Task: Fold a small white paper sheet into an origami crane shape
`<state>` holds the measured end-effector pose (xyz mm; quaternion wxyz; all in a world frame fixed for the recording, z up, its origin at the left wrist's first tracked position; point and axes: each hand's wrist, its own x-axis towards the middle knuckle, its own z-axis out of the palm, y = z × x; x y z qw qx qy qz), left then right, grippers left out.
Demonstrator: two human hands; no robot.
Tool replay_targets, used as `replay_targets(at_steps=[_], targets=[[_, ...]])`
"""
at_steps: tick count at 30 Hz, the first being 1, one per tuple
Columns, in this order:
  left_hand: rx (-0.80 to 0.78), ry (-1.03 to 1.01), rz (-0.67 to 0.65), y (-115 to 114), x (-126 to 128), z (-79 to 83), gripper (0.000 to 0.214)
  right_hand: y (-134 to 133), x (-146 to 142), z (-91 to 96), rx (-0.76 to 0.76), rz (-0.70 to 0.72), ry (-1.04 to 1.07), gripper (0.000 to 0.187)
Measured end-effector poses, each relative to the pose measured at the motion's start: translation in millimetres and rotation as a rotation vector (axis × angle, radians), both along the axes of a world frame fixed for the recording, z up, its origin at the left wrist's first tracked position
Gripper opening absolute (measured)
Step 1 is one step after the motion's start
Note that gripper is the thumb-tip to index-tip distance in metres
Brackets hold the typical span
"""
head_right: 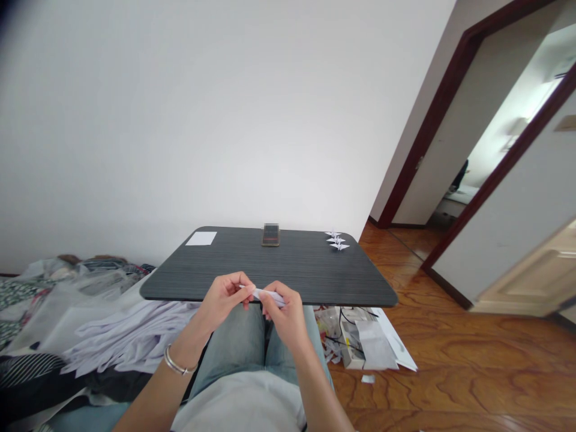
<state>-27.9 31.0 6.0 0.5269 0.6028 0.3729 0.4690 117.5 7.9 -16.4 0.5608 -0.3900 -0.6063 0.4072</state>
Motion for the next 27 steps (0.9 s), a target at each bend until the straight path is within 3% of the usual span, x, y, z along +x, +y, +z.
replay_targets(at_steps=[6,16,27], targets=[[0.033,-0.023,0.022,-0.8,-0.2,-1.4,0.021,2.8,0.3,0.0,-0.004,-0.03,0.037,0.022],[-0.116,-0.155,0.079,-3.1,-0.7,6.2,0.024,1.6,0.4,2.0,0.012,-0.083,0.031,0.022],[0.014,-0.029,0.048,2.2,-5.6,4.1,0.022,4.4,1.5,0.1,-0.003,-0.026,0.063,0.022]])
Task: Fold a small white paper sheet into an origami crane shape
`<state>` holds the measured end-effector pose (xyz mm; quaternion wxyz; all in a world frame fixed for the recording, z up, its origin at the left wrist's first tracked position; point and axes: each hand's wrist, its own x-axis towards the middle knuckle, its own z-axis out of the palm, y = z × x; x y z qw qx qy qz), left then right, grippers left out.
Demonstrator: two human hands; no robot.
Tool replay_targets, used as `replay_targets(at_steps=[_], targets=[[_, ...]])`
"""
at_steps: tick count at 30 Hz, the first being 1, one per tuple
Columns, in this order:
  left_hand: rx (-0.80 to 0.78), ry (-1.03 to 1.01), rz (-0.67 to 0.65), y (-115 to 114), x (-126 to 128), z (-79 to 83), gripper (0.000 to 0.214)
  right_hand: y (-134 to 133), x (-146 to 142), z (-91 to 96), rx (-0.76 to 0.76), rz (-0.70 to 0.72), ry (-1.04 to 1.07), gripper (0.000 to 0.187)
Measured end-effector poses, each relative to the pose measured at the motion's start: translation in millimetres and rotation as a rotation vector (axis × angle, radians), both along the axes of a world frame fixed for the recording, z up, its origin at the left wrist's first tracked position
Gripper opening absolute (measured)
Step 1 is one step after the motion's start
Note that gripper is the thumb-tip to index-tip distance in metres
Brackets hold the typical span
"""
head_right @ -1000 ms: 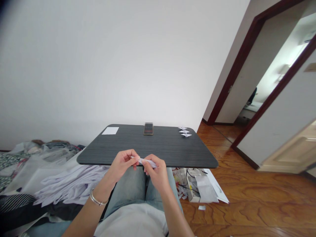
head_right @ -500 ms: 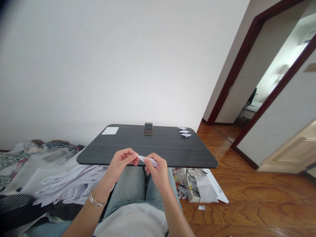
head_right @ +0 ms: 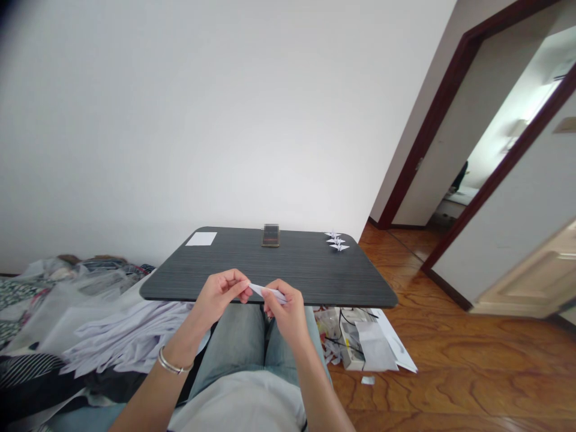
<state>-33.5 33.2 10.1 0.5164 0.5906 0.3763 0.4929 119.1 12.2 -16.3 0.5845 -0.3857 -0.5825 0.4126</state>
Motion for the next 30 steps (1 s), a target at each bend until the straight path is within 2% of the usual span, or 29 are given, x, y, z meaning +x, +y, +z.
replay_targets(at_steps=[10,21,30], targets=[[-0.002,-0.063,-0.012,-2.9,2.6,-0.6,0.037,1.9,-2.3,-2.8,-0.02,-0.028,0.047,0.024],[-0.015,0.009,-0.006,-3.2,10.6,-1.6,0.027,2.9,-4.6,-8.0,0.0,0.005,0.022,0.029],[-0.018,0.032,-0.016,-3.3,10.3,-0.7,0.026,2.3,-5.0,-7.9,-0.016,-0.041,-0.008,0.027]])
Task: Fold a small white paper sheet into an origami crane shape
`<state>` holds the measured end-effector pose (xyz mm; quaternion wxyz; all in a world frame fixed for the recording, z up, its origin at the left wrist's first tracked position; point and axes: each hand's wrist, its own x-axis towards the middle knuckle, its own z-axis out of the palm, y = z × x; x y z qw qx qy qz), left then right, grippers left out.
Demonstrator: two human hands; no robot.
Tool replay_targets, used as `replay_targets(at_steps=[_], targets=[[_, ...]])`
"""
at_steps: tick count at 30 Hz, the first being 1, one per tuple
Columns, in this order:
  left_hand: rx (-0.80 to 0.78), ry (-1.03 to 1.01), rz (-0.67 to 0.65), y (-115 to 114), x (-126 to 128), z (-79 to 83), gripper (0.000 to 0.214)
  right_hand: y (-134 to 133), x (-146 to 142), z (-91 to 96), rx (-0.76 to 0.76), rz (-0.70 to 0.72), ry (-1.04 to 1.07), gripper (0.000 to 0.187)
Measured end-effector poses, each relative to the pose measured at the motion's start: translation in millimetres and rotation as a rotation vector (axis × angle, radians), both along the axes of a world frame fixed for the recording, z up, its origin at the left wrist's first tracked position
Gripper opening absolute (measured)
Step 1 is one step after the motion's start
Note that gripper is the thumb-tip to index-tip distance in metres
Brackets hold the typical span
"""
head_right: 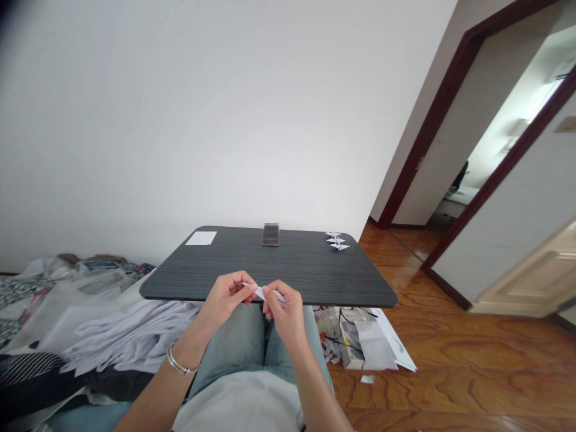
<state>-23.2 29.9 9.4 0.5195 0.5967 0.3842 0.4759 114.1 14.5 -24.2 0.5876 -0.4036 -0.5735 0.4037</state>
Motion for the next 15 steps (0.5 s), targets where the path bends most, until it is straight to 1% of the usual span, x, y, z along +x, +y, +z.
replay_targets(at_steps=[3,7,8,11,15], targets=[[-0.021,-0.049,-0.049,2.0,-1.9,-1.5,0.026,0.6,0.8,-0.7,-0.004,-0.004,0.016,0.028],[-0.065,-0.153,-0.091,2.5,-4.3,-1.0,0.038,0.3,0.5,0.1,-0.01,-0.003,0.055,0.028],[-0.071,-0.153,-0.083,2.3,-4.4,-0.8,0.038,0.1,0.2,0.4,-0.01,0.0,0.061,0.027],[-0.066,-0.086,-0.056,2.0,-3.9,-1.2,0.03,-0.5,-0.6,1.1,-0.011,0.008,0.075,0.026],[-0.016,-0.031,-0.05,3.9,-2.3,-3.2,0.025,-0.8,-0.3,1.6,-0.011,0.016,0.08,0.023]])
